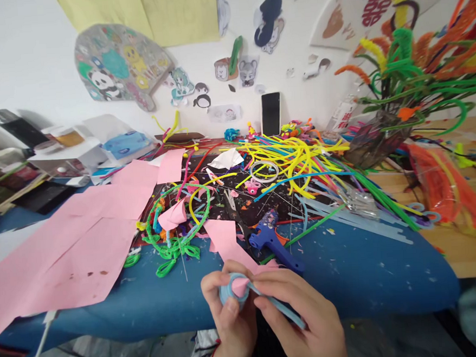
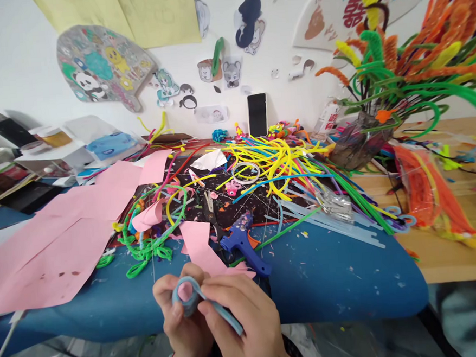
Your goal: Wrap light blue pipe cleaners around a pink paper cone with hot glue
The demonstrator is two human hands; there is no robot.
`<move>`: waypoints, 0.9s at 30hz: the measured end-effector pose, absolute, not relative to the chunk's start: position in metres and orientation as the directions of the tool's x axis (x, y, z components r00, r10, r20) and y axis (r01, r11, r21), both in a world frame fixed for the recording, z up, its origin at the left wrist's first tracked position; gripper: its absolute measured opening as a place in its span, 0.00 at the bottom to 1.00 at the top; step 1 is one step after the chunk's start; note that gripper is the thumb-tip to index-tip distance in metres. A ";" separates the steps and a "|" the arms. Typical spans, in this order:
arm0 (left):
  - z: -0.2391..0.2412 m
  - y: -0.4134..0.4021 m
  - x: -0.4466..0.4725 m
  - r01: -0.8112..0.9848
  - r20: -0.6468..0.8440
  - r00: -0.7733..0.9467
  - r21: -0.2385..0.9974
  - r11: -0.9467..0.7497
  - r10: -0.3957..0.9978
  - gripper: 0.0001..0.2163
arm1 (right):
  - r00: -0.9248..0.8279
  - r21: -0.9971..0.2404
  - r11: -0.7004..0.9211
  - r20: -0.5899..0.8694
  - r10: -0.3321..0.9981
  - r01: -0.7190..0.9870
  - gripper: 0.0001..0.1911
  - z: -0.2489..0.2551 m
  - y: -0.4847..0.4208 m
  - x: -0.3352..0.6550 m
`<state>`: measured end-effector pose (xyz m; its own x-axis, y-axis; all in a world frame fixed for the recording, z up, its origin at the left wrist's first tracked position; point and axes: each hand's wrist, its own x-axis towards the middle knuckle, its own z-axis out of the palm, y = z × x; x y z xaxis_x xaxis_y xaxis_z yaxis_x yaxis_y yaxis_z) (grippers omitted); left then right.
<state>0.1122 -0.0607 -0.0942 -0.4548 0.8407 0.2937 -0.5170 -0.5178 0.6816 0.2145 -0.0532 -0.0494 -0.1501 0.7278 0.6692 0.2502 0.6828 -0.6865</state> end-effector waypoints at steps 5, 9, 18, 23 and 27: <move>-0.090 -0.061 0.116 -0.538 0.272 -0.460 0.672 -0.509 0.845 0.05 | -0.049 -0.736 0.659 0.661 0.749 0.152 0.11 -0.053 -0.058 0.207; -0.092 -0.062 0.118 -0.535 0.265 -0.472 0.672 -0.512 0.841 0.04 | -0.015 -0.750 0.644 0.650 0.760 0.148 0.10 -0.054 -0.059 0.205; -0.105 -0.065 0.117 -0.309 0.348 -0.558 0.756 -0.578 0.754 0.05 | -0.037 -0.680 0.694 0.708 0.705 0.236 0.13 -0.060 -0.063 0.201; -0.102 -0.067 0.117 -0.138 0.435 -0.560 0.790 -0.597 0.705 0.06 | 0.000 -0.675 0.693 0.716 0.698 0.252 0.15 -0.061 -0.062 0.199; -0.100 -0.069 0.120 -0.287 0.345 -0.565 0.770 -0.570 0.750 0.05 | 0.006 -0.676 0.696 0.719 0.695 0.242 0.16 -0.062 -0.060 0.199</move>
<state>0.1203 -0.0685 -0.1003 -0.5646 0.7500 0.3445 -0.2870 -0.5698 0.7700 0.1988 -0.0597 -0.0623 0.0061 0.6953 0.7187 0.2418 0.6963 -0.6758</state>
